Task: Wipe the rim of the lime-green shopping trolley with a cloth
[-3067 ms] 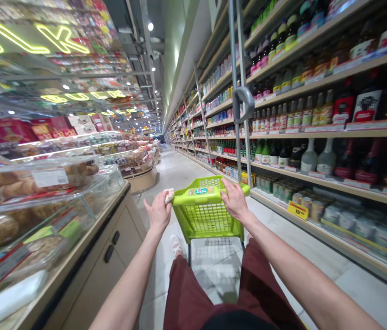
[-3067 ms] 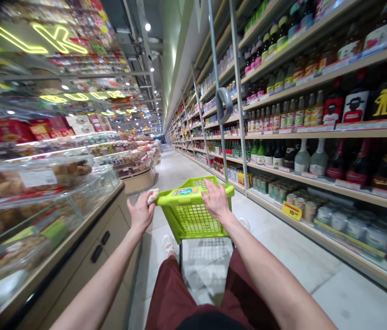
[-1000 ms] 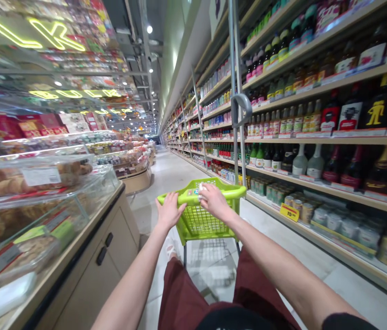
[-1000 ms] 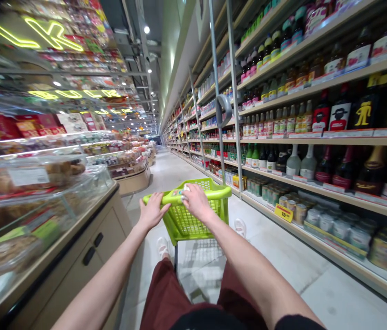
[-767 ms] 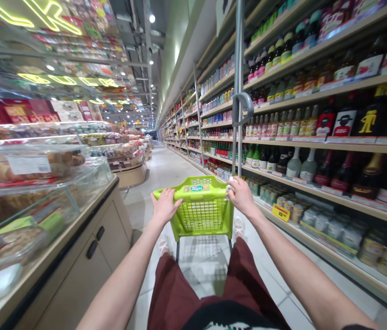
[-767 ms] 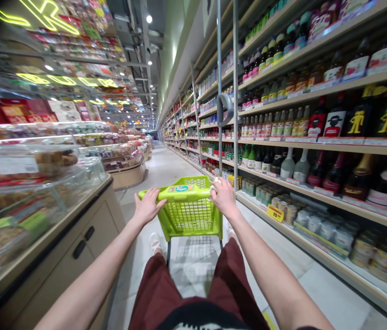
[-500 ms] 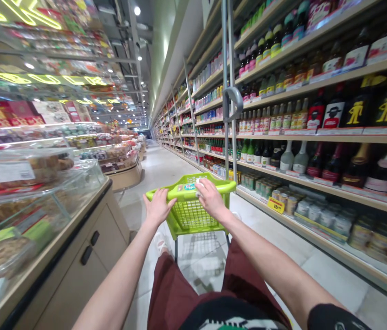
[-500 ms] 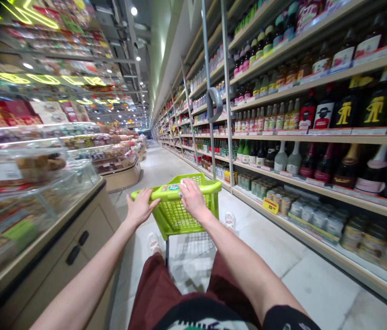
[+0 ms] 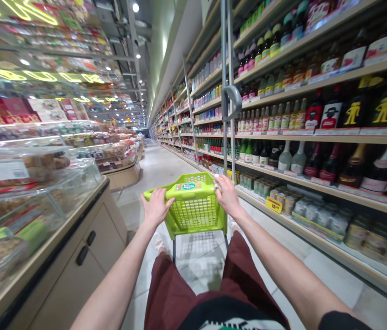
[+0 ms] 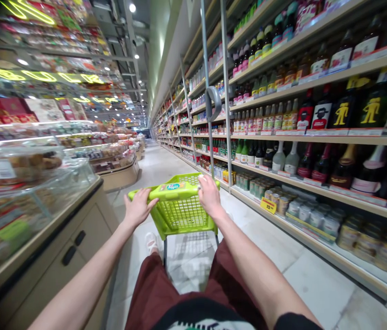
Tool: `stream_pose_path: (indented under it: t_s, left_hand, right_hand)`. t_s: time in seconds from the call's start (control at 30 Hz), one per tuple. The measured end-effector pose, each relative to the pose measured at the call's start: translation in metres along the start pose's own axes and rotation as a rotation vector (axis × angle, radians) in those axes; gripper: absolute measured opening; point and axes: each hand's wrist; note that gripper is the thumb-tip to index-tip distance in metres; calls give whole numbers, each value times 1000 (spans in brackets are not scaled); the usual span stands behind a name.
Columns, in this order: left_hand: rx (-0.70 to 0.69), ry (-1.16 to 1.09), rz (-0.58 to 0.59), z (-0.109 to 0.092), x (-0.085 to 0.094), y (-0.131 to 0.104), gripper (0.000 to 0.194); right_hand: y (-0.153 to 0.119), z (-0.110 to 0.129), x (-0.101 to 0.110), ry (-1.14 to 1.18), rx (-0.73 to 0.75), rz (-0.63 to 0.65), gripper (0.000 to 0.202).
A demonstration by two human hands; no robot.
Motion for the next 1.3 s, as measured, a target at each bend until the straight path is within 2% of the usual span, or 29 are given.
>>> stream_pose_path:
  t_s: [0.1,0.17,0.23,0.4,0.47,0.57,0.73,0.8,0.9,1.03,1.1,1.17,1.3]
  left_hand:
    - [-10,5,-18,0,0,-2,46]
    - [-13,0,-28,-1,1,-3,46]
    - [-6,-8,-33,-3,3,-5,46]
    - [20,-38,-60,-10,4,-10,44]
    - [35,-49,-76,-14,4,-13,44]
    - [51,-58,-93,-22,3,-16,45]
    - [69,-70,-116,-34,2,-20,44]
    - [71,-73,-125,-36,1,-20,44]
    - [66,-79,-127,-34,1,-21,45]
    - [71,-101,-126,-33,-1,-22,44]
    - [83,-106,-130,-34,-2,-22,44]
    - [88,-107,-131,-37,-4,-22,45]
    - [79,-94,-125,-36,-5,-21,45]
  right_hand:
    - [5,32,-18,83,141,80,47]
    - [7,38,-20,87,178,113,48]
    - [4,28,-13,54,156,109,49]
    - [-9,-26,20,-115,-20,9,44]
    - [-10,-34,23,-146,-70,-30,44]
    - [-3,-17,8,-63,-54,-26,46]
    - [18,50,-31,160,138,74,47]
    - [23,66,-39,179,226,120,45]
    - [21,61,-35,125,241,132,43]
    - [13,19,-13,-11,57,29,44]
    - [10,9,-7,-37,-1,-17,43]
    - [8,16,-10,-13,20,-22,44]
    - [6,64,-37,60,212,54,42]
Point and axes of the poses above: each hand's wrist, its own y-axis towards the middle knuckle, its own x-axis out of the back of the hand, z = x × y, and after that the axes turned 11 degrees about x, right-handed
